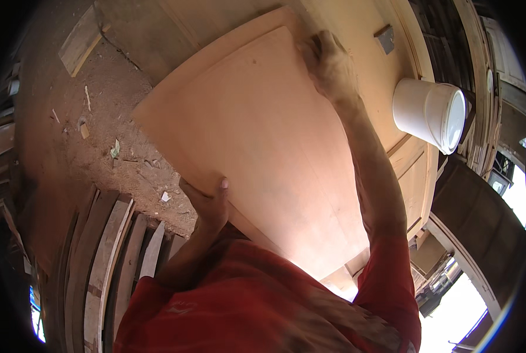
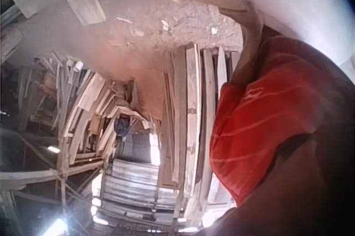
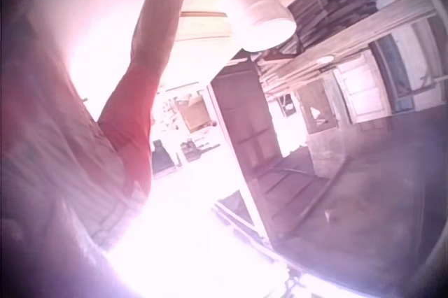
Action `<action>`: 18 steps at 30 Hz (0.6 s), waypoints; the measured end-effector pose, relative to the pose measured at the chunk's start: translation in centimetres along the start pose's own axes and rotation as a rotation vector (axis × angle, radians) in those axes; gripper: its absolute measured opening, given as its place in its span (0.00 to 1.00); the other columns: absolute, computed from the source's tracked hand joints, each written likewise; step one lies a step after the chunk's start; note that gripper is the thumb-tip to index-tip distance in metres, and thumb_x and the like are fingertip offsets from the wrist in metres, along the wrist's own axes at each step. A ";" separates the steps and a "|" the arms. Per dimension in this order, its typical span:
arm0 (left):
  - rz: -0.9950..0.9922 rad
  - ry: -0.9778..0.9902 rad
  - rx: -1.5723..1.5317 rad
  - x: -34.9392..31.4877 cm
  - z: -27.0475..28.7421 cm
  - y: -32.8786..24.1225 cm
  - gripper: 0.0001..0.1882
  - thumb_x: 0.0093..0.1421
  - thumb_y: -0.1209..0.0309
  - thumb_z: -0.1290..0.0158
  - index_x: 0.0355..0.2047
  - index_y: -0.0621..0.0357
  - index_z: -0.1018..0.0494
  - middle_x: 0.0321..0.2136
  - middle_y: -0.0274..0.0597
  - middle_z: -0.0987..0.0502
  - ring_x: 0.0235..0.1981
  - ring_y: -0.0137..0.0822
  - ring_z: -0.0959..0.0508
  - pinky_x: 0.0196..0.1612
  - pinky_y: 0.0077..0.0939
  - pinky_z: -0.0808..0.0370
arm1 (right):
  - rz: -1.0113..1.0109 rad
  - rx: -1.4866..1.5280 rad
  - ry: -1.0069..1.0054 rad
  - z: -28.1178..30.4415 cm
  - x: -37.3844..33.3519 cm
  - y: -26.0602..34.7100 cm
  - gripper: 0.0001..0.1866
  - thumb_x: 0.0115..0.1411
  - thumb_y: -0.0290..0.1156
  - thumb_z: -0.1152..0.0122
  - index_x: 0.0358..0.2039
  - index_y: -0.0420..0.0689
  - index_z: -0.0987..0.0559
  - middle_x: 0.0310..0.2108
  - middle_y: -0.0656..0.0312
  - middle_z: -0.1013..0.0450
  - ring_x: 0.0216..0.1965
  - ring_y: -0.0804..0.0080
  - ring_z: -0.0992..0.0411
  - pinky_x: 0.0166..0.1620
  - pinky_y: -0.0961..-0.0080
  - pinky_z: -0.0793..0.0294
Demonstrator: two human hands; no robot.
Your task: The person picks up a sanding block and a wooden panel, then sands the edges and corners of the panel with the sanding block by hand. They place the panel onto a wooden workbench and sand its edges with the sanding block.
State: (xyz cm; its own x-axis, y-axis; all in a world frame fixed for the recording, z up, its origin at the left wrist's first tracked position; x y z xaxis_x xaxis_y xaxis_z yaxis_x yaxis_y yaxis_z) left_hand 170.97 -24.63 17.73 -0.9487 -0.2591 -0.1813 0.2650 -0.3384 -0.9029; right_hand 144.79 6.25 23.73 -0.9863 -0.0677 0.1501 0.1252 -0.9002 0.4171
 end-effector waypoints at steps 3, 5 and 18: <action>0.286 -0.011 -0.324 -0.1 -0.7 0.0 0.43 0.63 0.64 0.34 0.65 0.66 0.52 0.54 0.49 0.38 0.53 0.37 0.31 0.56 0.39 0.28 | -0.102 -0.045 0.021 -2.7 5.8 2.3 0.18 0.68 0.44 0.39 0.50 0.45 0.25 0.45 0.48 0.20 0.42 0.42 0.20 0.45 0.48 0.22; 0.315 -0.023 -0.335 -0.7 -0.2 0.4 0.43 0.63 0.62 0.34 0.65 0.66 0.51 0.55 0.50 0.38 0.55 0.39 0.33 0.59 0.42 0.31 | -0.170 -0.005 0.083 -1.8 2.1 2.5 0.15 0.68 0.41 0.36 0.46 0.43 0.25 0.42 0.48 0.20 0.40 0.43 0.21 0.40 0.51 0.22; 0.144 -0.024 0.021 0.1 0.2 0.6 0.47 0.67 0.45 0.41 0.62 0.74 0.50 0.58 0.62 0.36 0.56 0.48 0.25 0.52 0.38 0.17 | -0.168 0.010 0.086 0.2 -2.5 0.2 0.17 0.69 0.38 0.45 0.54 0.46 0.22 0.54 0.54 0.23 0.57 0.54 0.24 0.56 0.57 0.22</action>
State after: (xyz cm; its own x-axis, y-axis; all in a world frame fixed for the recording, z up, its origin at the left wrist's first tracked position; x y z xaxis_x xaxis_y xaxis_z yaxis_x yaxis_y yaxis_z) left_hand 171.09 -25.00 17.25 -0.8962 -0.3278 -0.2989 0.4019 -0.3149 -0.8599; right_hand 147.30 6.34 23.65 -0.9989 0.0461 0.0002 -0.0413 -0.8976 0.4389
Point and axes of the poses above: each hand's wrist, its own x-axis towards the middle knuckle, its own z-axis out of the back of the hand, y = z × x, the point moved 7 cm from there along x, towards the middle knuckle
